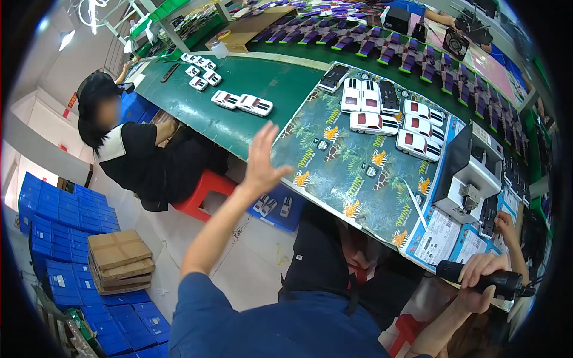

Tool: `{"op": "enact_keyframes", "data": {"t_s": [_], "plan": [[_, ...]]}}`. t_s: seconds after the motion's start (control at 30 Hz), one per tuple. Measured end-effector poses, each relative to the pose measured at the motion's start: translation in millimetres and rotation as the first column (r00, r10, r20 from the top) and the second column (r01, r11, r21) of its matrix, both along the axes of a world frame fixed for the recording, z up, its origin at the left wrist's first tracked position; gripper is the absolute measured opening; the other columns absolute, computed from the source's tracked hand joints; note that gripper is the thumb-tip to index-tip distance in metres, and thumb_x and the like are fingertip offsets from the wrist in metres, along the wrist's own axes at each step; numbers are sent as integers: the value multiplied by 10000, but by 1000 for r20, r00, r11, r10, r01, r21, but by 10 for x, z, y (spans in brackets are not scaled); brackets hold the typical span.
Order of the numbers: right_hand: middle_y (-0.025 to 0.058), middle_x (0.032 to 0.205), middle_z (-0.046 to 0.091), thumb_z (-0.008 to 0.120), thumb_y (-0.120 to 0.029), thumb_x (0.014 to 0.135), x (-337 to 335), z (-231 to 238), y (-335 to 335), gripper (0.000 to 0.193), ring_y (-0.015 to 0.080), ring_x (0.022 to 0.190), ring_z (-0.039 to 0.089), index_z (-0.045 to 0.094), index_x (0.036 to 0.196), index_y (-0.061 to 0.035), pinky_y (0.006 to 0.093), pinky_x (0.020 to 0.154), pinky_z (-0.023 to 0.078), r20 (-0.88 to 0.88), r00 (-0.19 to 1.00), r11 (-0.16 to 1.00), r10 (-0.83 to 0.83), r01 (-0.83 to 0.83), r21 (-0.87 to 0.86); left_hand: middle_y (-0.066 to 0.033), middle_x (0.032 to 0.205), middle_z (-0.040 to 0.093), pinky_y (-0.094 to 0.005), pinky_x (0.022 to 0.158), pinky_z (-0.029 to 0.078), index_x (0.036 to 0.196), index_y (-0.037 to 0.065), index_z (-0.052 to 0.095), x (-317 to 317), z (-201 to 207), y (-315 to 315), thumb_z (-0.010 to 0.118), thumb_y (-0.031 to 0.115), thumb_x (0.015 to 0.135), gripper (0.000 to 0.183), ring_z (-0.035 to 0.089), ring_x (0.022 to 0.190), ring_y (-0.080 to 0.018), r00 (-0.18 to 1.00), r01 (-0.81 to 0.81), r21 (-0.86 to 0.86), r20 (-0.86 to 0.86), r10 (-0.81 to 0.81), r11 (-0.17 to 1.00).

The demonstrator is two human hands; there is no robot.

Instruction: Assembling plastic toy car components using an electric hand tool on an assembly line.

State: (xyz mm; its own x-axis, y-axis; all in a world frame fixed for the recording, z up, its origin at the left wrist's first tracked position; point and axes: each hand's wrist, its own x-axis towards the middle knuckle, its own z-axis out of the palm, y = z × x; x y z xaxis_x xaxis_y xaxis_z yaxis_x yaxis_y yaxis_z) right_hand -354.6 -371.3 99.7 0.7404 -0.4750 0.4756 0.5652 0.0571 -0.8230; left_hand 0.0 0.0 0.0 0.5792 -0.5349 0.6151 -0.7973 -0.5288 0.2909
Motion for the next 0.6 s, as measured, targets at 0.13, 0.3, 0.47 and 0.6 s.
{"op": "enact_keyframes", "data": {"t_s": [0.13,0.3,0.47,0.6], "plan": [[42,649,514,799,-403,792,-113,19,-221,530,111,477,497,432,959,-59,218,453,450,-11,997,997,-71,71,4,-221,1388,488,-459,1050,382,1319,12,511,-705,-139,-772,721,416,844,658,476,1260,-401,956,156,-258,-205,-212,954],[78,720,550,810,-315,753,-297,-6,-280,498,169,569,543,499,1023,-36,319,538,511,69,998,979,-16,2,203,-197,1225,601,-435,951,460,1115,-3,613,-1319,398,-1630,748,37,745,396,582,1102,-368,914,374,-290,-45,-403,881],[55,649,521,746,-376,838,-942,153,-515,478,143,502,525,455,974,-22,278,475,501,97,986,987,-132,122,109,-130,1040,659,-426,879,462,1020,11,643,-1938,910,-3299,740,93,765,284,596,1011,-327,706,707,-112,55,-706,698],[62,655,533,770,-373,826,-1185,196,-628,493,150,510,540,464,983,-19,279,481,508,117,981,981,-155,138,139,-94,926,684,-425,823,445,959,34,703,-2099,1061,-4577,757,379,765,400,603,1002,-292,721,582,422,126,-681,695]]}}
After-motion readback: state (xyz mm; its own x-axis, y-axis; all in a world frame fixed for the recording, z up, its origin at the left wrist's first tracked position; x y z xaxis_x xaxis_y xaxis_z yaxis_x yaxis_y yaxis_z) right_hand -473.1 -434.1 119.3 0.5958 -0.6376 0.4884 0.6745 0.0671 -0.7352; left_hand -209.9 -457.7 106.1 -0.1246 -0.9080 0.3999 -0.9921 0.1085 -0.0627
